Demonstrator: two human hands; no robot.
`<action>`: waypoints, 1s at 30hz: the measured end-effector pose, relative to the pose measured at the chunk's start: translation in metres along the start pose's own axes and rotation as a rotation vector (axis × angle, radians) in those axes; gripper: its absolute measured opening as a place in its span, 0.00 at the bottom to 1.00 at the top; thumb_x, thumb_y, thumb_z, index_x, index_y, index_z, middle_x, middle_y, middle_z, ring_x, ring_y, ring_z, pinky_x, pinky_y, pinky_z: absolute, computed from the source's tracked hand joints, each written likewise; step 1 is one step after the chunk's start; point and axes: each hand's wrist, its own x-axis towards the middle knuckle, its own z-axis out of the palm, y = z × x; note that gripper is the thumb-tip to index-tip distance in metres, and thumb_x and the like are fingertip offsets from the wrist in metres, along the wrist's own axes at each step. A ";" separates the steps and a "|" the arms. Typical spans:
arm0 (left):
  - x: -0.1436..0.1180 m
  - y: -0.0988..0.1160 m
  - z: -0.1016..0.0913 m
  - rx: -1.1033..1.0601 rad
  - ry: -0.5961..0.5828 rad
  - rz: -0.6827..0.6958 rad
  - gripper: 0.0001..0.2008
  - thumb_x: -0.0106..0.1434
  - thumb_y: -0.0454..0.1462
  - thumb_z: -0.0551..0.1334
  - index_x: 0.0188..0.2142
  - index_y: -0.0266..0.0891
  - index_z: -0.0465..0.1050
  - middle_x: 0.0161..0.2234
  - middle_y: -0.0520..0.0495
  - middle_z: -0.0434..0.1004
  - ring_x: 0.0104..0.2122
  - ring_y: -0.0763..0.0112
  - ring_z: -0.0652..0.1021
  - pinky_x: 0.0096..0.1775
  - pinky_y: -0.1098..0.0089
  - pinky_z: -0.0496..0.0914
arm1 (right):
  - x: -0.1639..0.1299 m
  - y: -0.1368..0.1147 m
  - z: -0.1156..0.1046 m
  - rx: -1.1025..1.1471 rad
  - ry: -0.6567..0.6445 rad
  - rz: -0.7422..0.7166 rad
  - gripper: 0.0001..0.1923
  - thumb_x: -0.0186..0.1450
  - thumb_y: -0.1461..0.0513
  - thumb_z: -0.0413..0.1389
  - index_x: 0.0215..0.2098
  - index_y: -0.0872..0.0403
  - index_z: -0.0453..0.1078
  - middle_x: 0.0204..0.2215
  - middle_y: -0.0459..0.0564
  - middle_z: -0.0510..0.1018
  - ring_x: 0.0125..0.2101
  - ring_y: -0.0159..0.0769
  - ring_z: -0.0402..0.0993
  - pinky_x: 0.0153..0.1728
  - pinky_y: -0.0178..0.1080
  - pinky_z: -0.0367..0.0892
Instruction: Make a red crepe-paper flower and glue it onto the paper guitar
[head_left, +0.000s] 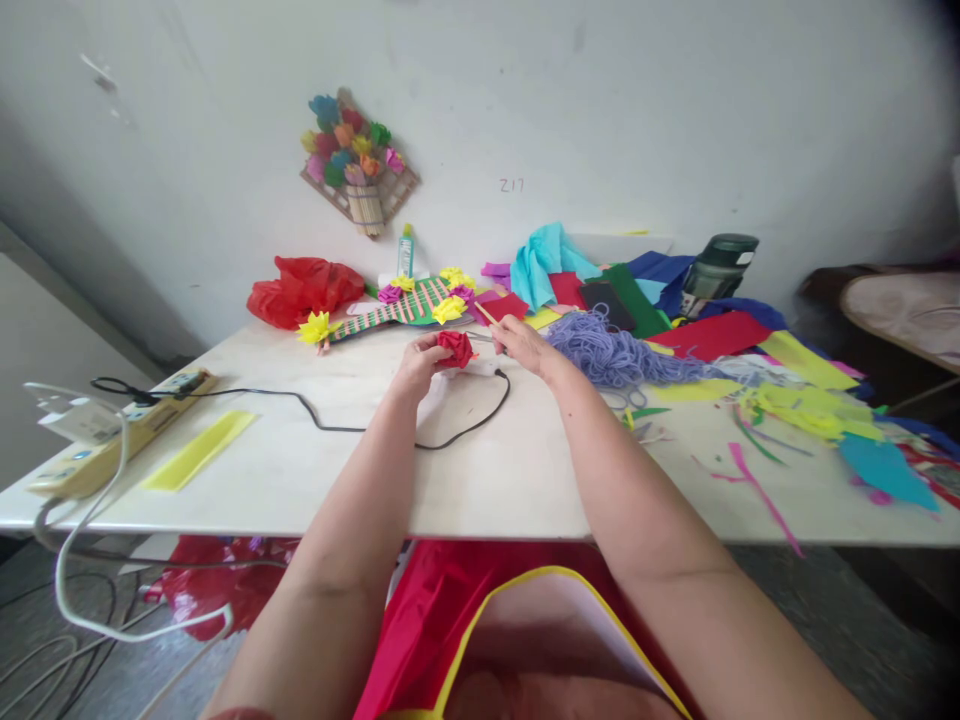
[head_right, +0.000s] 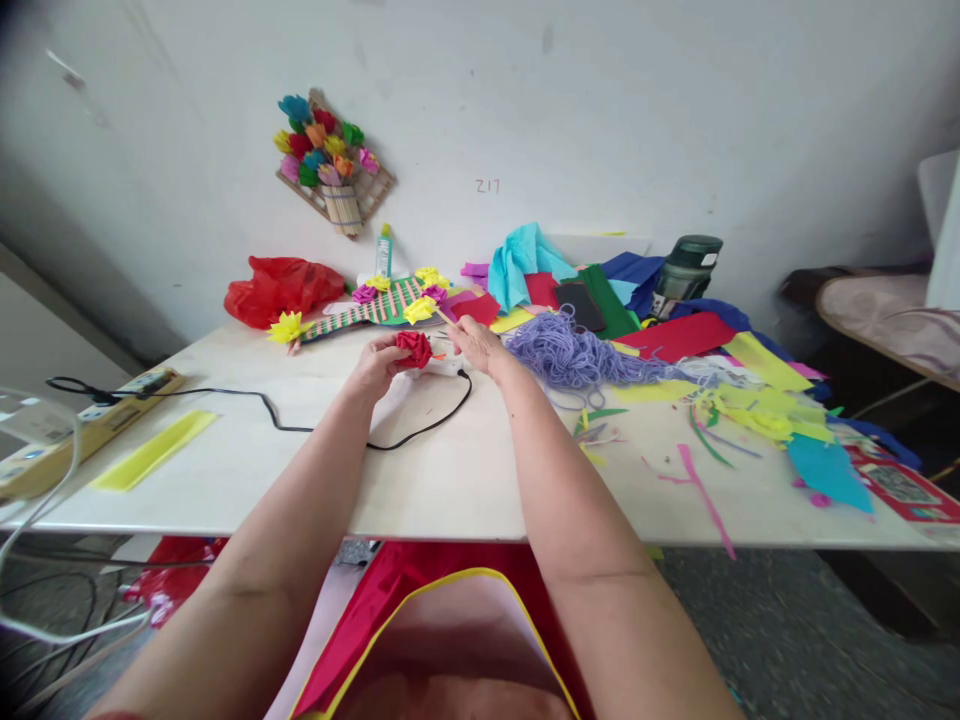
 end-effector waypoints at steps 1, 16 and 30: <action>0.000 0.000 0.000 -0.001 0.003 -0.006 0.18 0.39 0.33 0.68 0.33 0.36 0.76 0.28 0.47 0.79 0.27 0.65 0.79 0.32 0.65 0.74 | 0.000 0.000 0.000 -0.004 -0.002 -0.003 0.16 0.68 0.49 0.46 0.29 0.51 0.59 0.27 0.45 0.72 0.32 0.34 0.66 0.36 0.37 0.62; -0.001 0.002 0.000 0.116 0.030 0.163 0.14 0.39 0.33 0.69 0.29 0.37 0.75 0.27 0.49 0.78 0.28 0.69 0.76 0.33 0.68 0.71 | 0.000 0.000 -0.003 -0.173 0.107 -0.056 0.13 0.66 0.55 0.51 0.26 0.52 0.62 0.21 0.41 0.68 0.25 0.31 0.62 0.30 0.34 0.56; -0.002 0.003 0.002 0.124 0.070 0.158 0.18 0.39 0.33 0.69 0.35 0.37 0.76 0.28 0.49 0.79 0.28 0.67 0.77 0.32 0.67 0.72 | 0.006 0.010 -0.002 -0.151 0.171 -0.103 0.08 0.62 0.59 0.54 0.28 0.55 0.70 0.24 0.44 0.72 0.28 0.32 0.65 0.31 0.34 0.59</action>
